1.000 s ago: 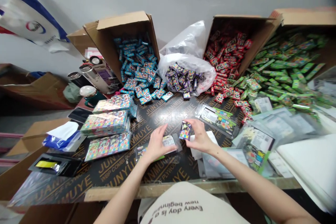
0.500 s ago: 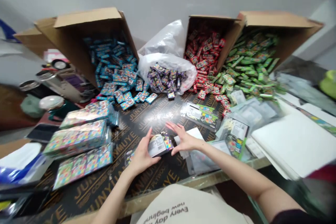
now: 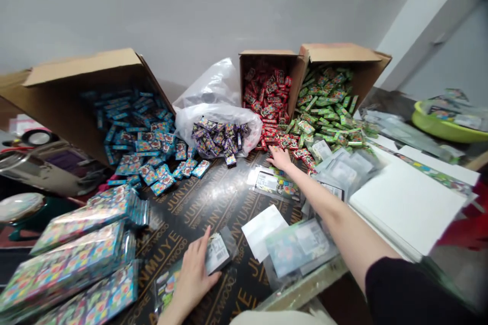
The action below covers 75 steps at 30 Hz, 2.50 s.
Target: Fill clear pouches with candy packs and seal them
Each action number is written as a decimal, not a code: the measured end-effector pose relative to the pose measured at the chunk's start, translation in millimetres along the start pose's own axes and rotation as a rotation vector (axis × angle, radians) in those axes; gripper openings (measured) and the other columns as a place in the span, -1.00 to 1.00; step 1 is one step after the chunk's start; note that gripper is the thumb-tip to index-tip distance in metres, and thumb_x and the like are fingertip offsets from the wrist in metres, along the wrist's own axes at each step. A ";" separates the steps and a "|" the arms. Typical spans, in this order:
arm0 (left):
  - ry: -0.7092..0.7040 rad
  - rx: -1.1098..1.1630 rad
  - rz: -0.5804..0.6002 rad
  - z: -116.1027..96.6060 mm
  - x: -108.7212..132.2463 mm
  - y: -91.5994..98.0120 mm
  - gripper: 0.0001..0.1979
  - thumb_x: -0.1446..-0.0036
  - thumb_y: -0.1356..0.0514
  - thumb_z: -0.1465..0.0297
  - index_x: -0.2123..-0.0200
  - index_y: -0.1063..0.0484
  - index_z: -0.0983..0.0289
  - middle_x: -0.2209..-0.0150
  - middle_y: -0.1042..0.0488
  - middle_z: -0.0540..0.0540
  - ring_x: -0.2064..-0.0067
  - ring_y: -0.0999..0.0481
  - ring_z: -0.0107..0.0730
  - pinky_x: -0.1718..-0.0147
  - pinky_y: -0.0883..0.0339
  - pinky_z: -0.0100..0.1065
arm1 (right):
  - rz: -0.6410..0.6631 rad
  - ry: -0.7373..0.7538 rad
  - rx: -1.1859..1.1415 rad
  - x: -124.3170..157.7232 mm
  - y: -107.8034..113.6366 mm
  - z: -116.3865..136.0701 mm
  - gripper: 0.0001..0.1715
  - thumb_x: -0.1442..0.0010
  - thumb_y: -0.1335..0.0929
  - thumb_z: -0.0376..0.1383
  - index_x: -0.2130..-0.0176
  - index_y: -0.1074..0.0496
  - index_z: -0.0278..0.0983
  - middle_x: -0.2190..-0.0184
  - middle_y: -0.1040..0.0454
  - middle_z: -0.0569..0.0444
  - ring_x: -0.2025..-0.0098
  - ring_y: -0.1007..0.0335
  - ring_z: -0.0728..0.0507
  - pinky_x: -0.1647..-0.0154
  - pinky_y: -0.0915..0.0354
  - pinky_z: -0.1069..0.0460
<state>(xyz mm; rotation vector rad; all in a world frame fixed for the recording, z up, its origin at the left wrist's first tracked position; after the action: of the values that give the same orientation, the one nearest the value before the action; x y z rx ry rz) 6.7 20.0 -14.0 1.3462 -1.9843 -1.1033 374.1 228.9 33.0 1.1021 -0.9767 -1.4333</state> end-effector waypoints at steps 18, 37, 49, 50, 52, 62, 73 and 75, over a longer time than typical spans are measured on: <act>0.437 1.189 0.068 -74.6 -48.5 23.7 -0.67 0.17 -0.28 0.23 0.40 -0.49 0.39 0.47 -0.51 0.11 0.46 -0.46 -0.41 0.42 -0.30 -0.42 | 0.803 0.540 -1.160 133.8 22.5 131.7 -0.37 -0.15 -0.27 -0.18 -0.16 0.02 -0.15 0.30 -0.36 0.08 0.32 -0.32 -0.02 0.35 -0.29 0.06; 0.641 1.871 0.006 -75.6 -25.5 21.7 -0.69 0.11 -0.29 0.28 0.33 -0.42 0.38 0.55 -0.43 0.01 0.53 -0.42 -0.50 0.44 -0.31 -0.42 | 0.342 0.565 -1.045 182.5 3.6 168.5 0.17 0.17 -0.47 -0.18 -0.23 0.23 -0.11 -0.19 -0.03 -0.06 -0.20 0.03 -0.21 -0.19 0.09 -0.18; 0.252 0.577 -0.150 -44.8 -10.1 31.3 -0.22 0.21 -0.29 0.16 -0.10 -0.18 0.29 0.09 -0.39 0.21 0.07 -0.36 -0.12 0.03 -0.13 -0.12 | 0.119 0.589 -0.635 178.2 0.1 150.6 -0.20 0.21 -0.38 -0.30 -0.05 -0.14 -0.23 0.05 -0.27 -0.04 -0.03 -0.15 -0.26 -0.03 -0.02 -0.12; 0.187 0.385 -0.128 -38.5 -5.6 34.0 -0.10 0.32 -0.34 0.20 -0.14 -0.12 0.23 0.03 -0.33 0.21 0.00 -0.29 -0.06 -0.04 -0.03 -0.06 | 0.118 0.563 -0.612 178.0 -5.0 145.9 -0.23 0.20 -0.38 -0.30 -0.03 -0.15 -0.23 0.06 -0.28 -0.05 -0.02 -0.16 -0.26 -0.02 -0.01 -0.12; 0.099 0.102 -0.039 -27.6 2.6 34.6 0.04 0.45 -0.38 0.29 -0.18 -0.03 0.16 0.01 -0.29 0.17 -0.04 -0.22 -0.02 -0.09 0.11 0.01 | 0.145 0.557 -0.553 179.3 -14.8 138.4 -0.27 0.18 -0.38 -0.28 -0.02 -0.17 -0.21 0.06 -0.29 -0.04 -0.01 -0.17 -0.27 -0.03 0.02 -0.14; 0.017 0.213 0.009 -24.4 9.3 40.4 -0.03 0.24 -0.24 0.43 -0.24 0.21 0.21 -0.02 -0.24 0.15 -0.03 -0.26 -0.18 -0.05 -0.10 -0.15 | 0.423 0.657 -0.707 184.0 -18.9 139.8 0.04 0.24 -0.48 -0.10 -0.15 -0.03 -0.19 -0.12 -0.17 -0.08 -0.14 -0.07 -0.26 -0.14 0.16 -0.18; 0.056 0.034 -0.065 -9.2 -7.3 20.3 -0.09 0.16 -0.20 0.30 -0.23 0.22 0.18 0.05 -0.32 0.11 0.04 -0.37 -0.13 0.05 -0.24 -0.12 | 0.090 0.486 -0.462 155.4 -10.4 112.1 -0.20 -0.09 -0.28 0.01 -0.20 0.07 -0.12 -0.08 -0.27 -0.04 -0.17 -0.02 -0.20 -0.18 0.34 -0.23; 0.041 -0.016 -0.038 -4.6 -4.9 15.0 -0.11 0.15 -0.19 0.31 -0.23 0.19 0.19 0.06 -0.33 0.12 0.04 -0.37 -0.13 0.05 -0.24 -0.12 | -0.087 0.240 -0.265 113.3 1.2 70.2 -0.33 -0.12 -0.27 -0.06 -0.16 -0.05 -0.18 -0.14 -0.16 -0.11 -0.21 0.07 -0.23 -0.16 0.26 -0.22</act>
<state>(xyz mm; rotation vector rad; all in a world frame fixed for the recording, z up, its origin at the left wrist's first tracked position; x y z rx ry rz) 4.2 25.7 1.3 1.3926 -1.9242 -1.0975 301.4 117.2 37.1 1.0985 -0.5581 -1.4145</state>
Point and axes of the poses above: each hand's wrist, its own x-axis away from the middle knuckle, its own y-axis out of the back of the hand, z = x × y, the point moved 2 cm from there along -x, towards the middle knuckle
